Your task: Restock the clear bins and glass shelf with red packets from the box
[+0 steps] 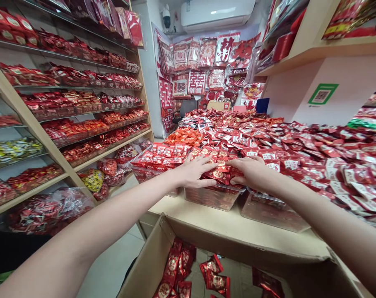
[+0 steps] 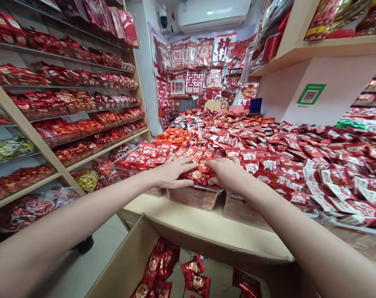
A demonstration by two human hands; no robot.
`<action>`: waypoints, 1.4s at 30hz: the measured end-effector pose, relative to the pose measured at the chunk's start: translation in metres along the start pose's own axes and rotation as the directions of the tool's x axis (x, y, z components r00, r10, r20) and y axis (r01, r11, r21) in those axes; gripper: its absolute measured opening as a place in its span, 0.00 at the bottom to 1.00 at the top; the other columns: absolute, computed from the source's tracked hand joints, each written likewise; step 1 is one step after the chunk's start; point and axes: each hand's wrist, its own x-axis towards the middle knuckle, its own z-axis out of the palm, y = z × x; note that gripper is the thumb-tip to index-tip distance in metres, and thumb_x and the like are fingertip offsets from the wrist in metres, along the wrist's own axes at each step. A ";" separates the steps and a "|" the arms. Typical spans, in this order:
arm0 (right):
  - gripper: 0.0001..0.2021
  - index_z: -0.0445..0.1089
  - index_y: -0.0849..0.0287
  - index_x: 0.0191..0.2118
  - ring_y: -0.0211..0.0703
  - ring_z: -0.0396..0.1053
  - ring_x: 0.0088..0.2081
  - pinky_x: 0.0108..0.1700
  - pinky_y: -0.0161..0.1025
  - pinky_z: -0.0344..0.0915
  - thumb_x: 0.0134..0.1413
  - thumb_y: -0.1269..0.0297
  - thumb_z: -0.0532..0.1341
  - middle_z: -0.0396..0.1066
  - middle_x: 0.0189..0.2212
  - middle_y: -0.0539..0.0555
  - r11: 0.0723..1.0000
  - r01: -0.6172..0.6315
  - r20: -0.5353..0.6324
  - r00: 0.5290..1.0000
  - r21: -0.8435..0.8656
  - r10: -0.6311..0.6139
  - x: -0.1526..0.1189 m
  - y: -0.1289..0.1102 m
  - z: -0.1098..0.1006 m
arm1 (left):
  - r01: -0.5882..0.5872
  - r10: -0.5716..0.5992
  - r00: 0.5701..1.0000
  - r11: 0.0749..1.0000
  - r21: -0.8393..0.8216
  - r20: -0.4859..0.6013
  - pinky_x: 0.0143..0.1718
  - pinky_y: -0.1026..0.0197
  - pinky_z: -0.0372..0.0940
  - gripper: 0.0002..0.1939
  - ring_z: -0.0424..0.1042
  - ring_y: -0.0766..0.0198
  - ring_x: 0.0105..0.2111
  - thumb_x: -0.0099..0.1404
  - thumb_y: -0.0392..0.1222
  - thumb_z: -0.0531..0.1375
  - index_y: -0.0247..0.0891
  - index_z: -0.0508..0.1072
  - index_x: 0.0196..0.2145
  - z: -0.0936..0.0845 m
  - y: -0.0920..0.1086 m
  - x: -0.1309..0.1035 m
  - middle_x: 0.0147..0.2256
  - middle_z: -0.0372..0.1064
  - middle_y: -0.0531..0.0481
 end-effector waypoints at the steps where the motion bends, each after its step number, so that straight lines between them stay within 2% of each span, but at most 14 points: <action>1: 0.20 0.63 0.55 0.46 0.51 0.64 0.45 0.46 0.48 0.53 0.44 0.62 0.60 0.68 0.44 0.58 1.000 0.007 -0.017 1.000 -0.008 -0.007 -0.001 0.000 0.000 | 0.002 -0.002 1.000 1.000 0.000 -0.006 0.54 0.38 0.33 0.34 0.40 0.51 0.59 0.56 0.64 0.43 0.48 0.47 0.57 -0.001 0.001 -0.001 0.60 0.41 0.45; 6: 0.23 0.62 0.56 0.49 0.55 0.59 0.49 0.46 0.51 0.53 0.43 0.61 0.61 0.64 0.49 0.59 0.999 0.030 -0.108 0.994 -0.042 -0.035 -0.010 -0.002 -0.001 | 0.040 -0.039 0.999 0.999 0.018 -0.031 0.56 0.43 0.35 0.38 0.39 0.53 0.59 0.55 0.65 0.44 0.44 0.44 0.58 -0.008 -0.003 -0.014 0.60 0.40 0.45; 11: 0.15 0.66 0.57 0.44 0.55 0.55 0.51 0.48 0.53 0.49 0.51 0.58 0.55 0.65 0.48 0.58 0.989 0.138 -0.199 0.969 -0.049 -0.145 -0.016 -0.019 0.005 | 0.065 -0.059 0.994 0.996 0.067 -0.096 0.57 0.47 0.37 0.34 0.40 0.56 0.59 0.59 0.59 0.44 0.39 0.45 0.58 -0.010 -0.017 -0.033 0.59 0.42 0.44; 13: 0.12 0.68 0.56 0.41 0.54 0.55 0.51 0.50 0.55 0.45 0.54 0.61 0.53 0.68 0.45 0.56 0.983 0.173 -0.203 0.962 -0.058 -0.181 -0.016 -0.026 0.010 | 0.071 -0.060 0.990 0.993 0.089 -0.124 0.57 0.47 0.38 0.30 0.42 0.56 0.58 0.62 0.56 0.42 0.38 0.51 0.57 -0.008 -0.020 -0.037 0.58 0.47 0.44; 16: 0.11 0.68 0.55 0.39 0.51 0.57 0.50 0.51 0.57 0.39 0.56 0.69 0.50 0.70 0.41 0.54 0.985 0.168 -0.191 0.966 -0.049 -0.174 -0.015 -0.033 0.017 | 0.070 -0.053 0.988 0.991 0.115 -0.146 0.56 0.45 0.39 0.24 0.44 0.55 0.58 0.63 0.53 0.41 0.42 0.61 0.51 -0.004 -0.020 -0.039 0.55 0.55 0.48; 19: 0.14 0.67 0.54 0.39 0.49 0.59 0.47 0.51 0.57 0.35 0.55 0.75 0.48 0.71 0.39 0.52 0.989 0.141 -0.199 0.969 -0.041 -0.147 -0.015 -0.034 0.020 | 0.045 -0.021 0.987 0.988 0.148 -0.161 0.54 0.42 0.41 0.21 0.47 0.53 0.56 0.63 0.51 0.43 0.45 0.63 0.50 0.001 -0.019 -0.036 0.54 0.57 0.50; 21: 0.14 0.67 0.54 0.38 0.47 0.60 0.45 0.51 0.57 0.35 0.54 0.76 0.48 0.71 0.38 0.52 0.990 0.136 -0.202 0.969 -0.036 -0.140 -0.015 -0.033 0.020 | -0.002 0.032 0.984 0.986 0.169 -0.176 0.53 0.45 0.46 0.20 0.50 0.53 0.55 0.63 0.50 0.45 0.44 0.64 0.49 0.004 -0.021 -0.032 0.52 0.59 0.48; 24: 0.12 0.66 0.55 0.37 0.47 0.61 0.43 0.51 0.56 0.36 0.54 0.74 0.49 0.71 0.36 0.53 0.991 0.131 -0.185 0.974 -0.023 -0.133 -0.016 -0.034 0.017 | -0.097 0.130 0.966 0.984 0.153 -0.222 0.50 0.52 0.53 0.19 0.57 0.56 0.49 0.61 0.48 0.50 0.41 0.65 0.48 0.003 -0.026 -0.025 0.48 0.64 0.47; 27: 0.08 0.67 0.57 0.36 0.48 0.61 0.42 0.50 0.55 0.38 0.53 0.70 0.51 0.71 0.36 0.55 0.992 0.125 -0.169 0.978 -0.010 -0.125 -0.013 -0.038 0.012 | -0.142 0.163 0.947 0.985 0.093 -0.276 0.47 0.56 0.56 0.24 0.61 0.58 0.45 0.56 0.49 0.57 0.36 0.63 0.49 -0.001 -0.030 -0.022 0.45 0.65 0.44; 32: 0.11 0.65 0.59 0.40 0.50 0.59 0.44 0.47 0.50 0.47 0.53 0.62 0.52 0.69 0.39 0.58 0.995 0.080 -0.165 0.984 0.063 -0.069 0.008 -0.052 0.007 | 0.006 0.004 0.961 0.999 0.037 -0.278 0.41 0.56 0.59 0.30 0.64 0.57 0.40 0.51 0.51 0.60 0.37 0.61 0.49 -0.008 -0.036 -0.031 0.41 0.66 0.44; 35: 0.13 0.64 0.60 0.41 0.52 0.58 0.44 0.44 0.49 0.50 0.51 0.60 0.53 0.69 0.38 0.59 0.995 0.044 -0.123 0.992 0.090 -0.033 0.024 -0.059 0.010 | 0.052 -0.053 0.971 0.999 -0.013 -0.232 0.37 0.59 0.60 0.27 0.66 0.61 0.35 0.54 0.46 0.59 0.38 0.60 0.50 -0.009 -0.039 -0.039 0.35 0.68 0.48; 38: 0.11 0.66 0.62 0.37 0.55 0.59 0.42 0.42 0.50 0.52 0.49 0.61 0.54 0.70 0.35 0.60 0.995 0.031 -0.108 0.994 0.095 -0.021 0.033 -0.063 0.016 | 0.001 -0.006 0.971 1.000 -0.021 -0.239 0.37 0.61 0.60 0.17 0.67 0.63 0.34 0.56 0.43 0.56 0.37 0.67 0.44 -0.008 -0.041 -0.044 0.33 0.69 0.49; 40: 0.10 0.66 0.61 0.34 0.55 0.59 0.41 0.40 0.50 0.53 0.48 0.62 0.54 0.70 0.34 0.60 0.994 0.034 -0.102 0.995 0.102 -0.024 0.035 -0.063 0.019 | -0.021 0.014 0.950 1.000 -0.018 -0.311 0.38 0.61 0.60 0.11 0.67 0.63 0.34 0.58 0.41 0.55 0.36 0.70 0.37 -0.006 -0.041 -0.047 0.33 0.70 0.48; 42: 0.09 0.67 0.61 0.34 0.55 0.60 0.41 0.39 0.49 0.53 0.48 0.62 0.54 0.70 0.35 0.59 0.993 0.043 -0.100 0.994 0.112 -0.032 0.036 -0.063 0.021 | 0.025 -0.045 0.897 0.998 -0.051 -0.440 0.38 0.61 0.61 0.10 0.67 0.64 0.34 0.59 0.41 0.54 0.35 0.71 0.35 -0.003 -0.040 -0.050 0.33 0.71 0.48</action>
